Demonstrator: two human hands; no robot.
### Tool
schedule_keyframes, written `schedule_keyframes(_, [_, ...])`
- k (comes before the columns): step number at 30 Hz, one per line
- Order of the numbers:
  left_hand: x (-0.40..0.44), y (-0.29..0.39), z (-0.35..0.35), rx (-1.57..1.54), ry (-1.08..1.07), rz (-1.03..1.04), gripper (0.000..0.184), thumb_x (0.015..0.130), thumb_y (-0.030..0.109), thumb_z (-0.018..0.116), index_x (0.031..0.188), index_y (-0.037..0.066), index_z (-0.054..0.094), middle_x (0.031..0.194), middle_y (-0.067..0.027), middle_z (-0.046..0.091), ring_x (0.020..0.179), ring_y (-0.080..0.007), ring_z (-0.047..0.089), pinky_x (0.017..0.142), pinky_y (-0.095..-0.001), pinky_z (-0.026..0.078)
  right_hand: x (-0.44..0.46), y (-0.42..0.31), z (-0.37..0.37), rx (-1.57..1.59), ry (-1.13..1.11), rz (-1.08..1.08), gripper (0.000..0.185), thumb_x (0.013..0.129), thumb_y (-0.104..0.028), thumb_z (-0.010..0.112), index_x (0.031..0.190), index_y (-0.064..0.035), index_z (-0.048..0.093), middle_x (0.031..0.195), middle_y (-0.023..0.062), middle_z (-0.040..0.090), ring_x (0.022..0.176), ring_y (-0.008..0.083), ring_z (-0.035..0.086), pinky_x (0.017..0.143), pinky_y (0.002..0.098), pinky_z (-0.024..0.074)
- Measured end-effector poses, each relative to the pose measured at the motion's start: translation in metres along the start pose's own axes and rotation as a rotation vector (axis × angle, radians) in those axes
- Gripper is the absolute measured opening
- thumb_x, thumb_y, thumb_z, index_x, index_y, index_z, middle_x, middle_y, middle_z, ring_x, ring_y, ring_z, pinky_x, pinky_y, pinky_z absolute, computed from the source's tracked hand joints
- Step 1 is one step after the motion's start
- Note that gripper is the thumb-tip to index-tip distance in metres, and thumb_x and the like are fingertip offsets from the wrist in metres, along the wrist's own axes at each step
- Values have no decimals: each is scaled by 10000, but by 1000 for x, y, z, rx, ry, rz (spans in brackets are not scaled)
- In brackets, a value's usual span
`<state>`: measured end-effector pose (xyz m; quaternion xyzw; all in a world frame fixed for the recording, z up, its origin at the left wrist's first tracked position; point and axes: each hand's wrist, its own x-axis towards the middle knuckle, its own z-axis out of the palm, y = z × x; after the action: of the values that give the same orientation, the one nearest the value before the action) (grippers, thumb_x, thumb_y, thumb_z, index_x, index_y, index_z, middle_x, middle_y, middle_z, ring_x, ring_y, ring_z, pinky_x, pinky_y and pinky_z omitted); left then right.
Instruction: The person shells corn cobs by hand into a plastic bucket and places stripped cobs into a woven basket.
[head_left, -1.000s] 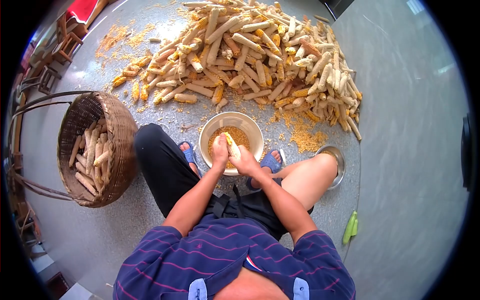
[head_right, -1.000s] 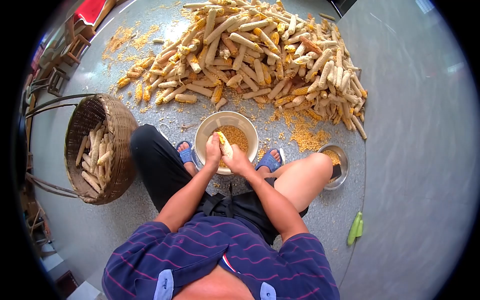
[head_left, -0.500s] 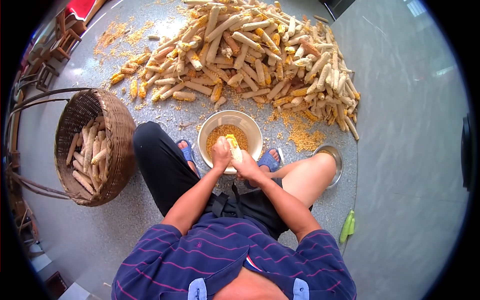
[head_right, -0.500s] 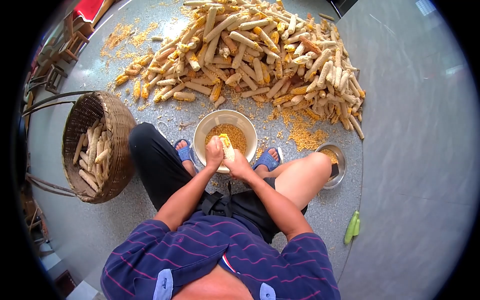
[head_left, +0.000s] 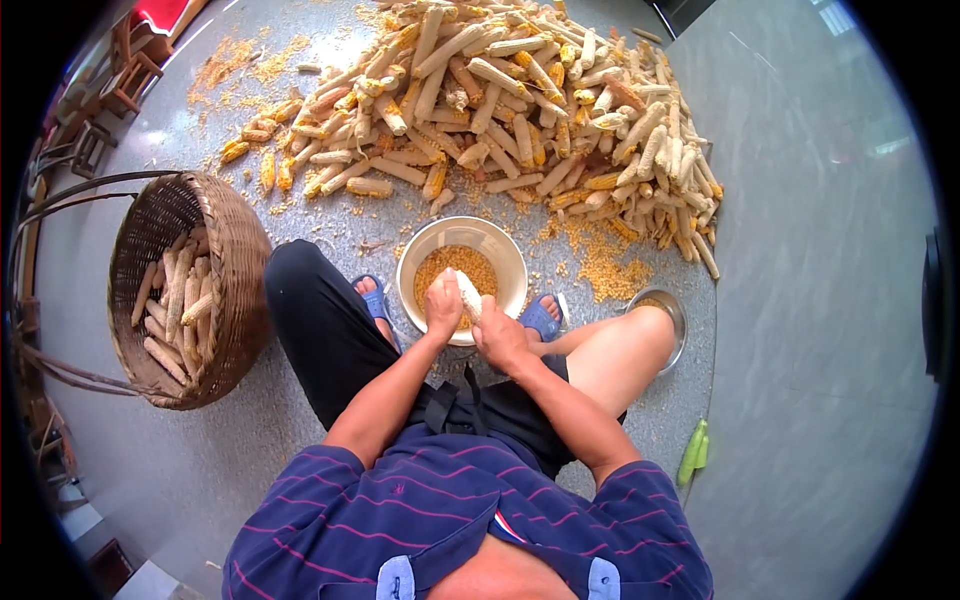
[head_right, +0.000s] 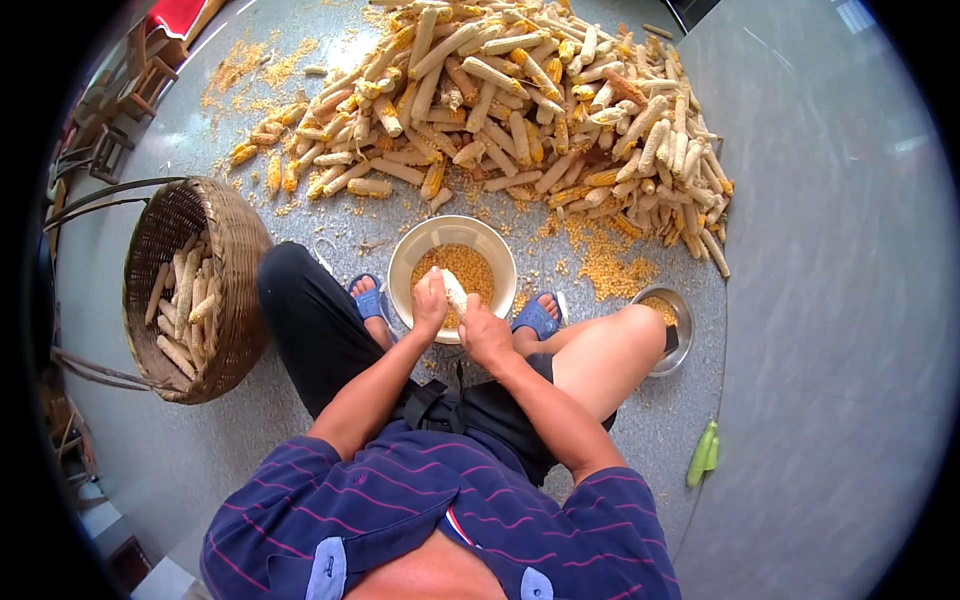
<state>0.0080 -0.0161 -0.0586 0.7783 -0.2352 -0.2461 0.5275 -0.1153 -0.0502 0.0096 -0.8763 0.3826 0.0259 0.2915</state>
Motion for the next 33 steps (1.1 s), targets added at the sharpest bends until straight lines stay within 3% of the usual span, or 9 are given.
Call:
schedule_keyframes(14, [-6,-34,9,5,14,-78,461,933,281,366,682,-54,558,617,-244,554,598,-396,563,548,-485,385,3,13,-2,146,-146,14,356,783,-159,592,1011,2,372,797,293,588,790,467,573,693,514,450])
schedule_keyframes(17, [1,-64,19,145,45,45,448,923,258,369,657,-67,528,614,-256,540,570,-394,553,541,-477,395,5,15,0,187,-175,78,329,772,-170,576,997,11,417,854,286,596,830,447,582,723,492,463])
schedule_keyframes(19, [7,-76,26,-21,65,-168,452,933,284,364,674,-53,517,598,-229,539,550,-379,547,529,-464,406,10,23,14,419,-87,20,322,758,-176,580,986,19,460,863,276,602,846,442,585,727,474,464])
schedule_keyframes(20, [5,-73,25,-20,66,-168,452,933,284,364,674,-53,517,598,-229,539,550,-379,547,529,-464,406,12,26,20,419,-87,20,322,758,-176,580,986,19,460,863,276,602,846,442,585,727,474,464])
schedule_keyframes(22, [-3,-27,11,-235,-47,-317,458,942,337,366,718,-26,532,617,-197,568,548,-364,551,541,-463,416,17,30,26,590,-43,41,321,748,-182,580,975,24,482,855,270,605,864,442,583,732,464,461])
schedule_keyframes(25, [0,-20,7,-409,-156,-445,468,943,406,376,791,0,554,679,-184,605,618,-347,583,591,-455,434,14,18,13,389,10,119,314,764,-169,574,985,17,451,842,272,606,828,438,592,708,481,468])
schedule_keyframes(29, [-2,-12,13,-207,-94,-245,465,934,434,392,833,10,554,750,-225,616,706,-385,600,654,-468,445,7,-1,0,165,-3,142,311,786,-170,563,991,10,413,828,282,601,779,430,602,676,504,472])
schedule_keyframes(31, [-12,8,11,145,45,-70,469,934,446,387,850,15,554,785,-241,616,790,-423,593,688,-483,444,7,-6,3,122,10,82,306,807,-177,550,992,1,384,815,291,595,742,420,609,653,522,473])
schedule_keyframes(33, [-11,7,10,116,61,-81,461,940,423,378,838,11,560,793,-252,611,797,-451,575,686,-512,429,8,-5,9,142,-2,99,313,807,-191,552,988,6,389,817,298,592,758,429,604,661,520,469])
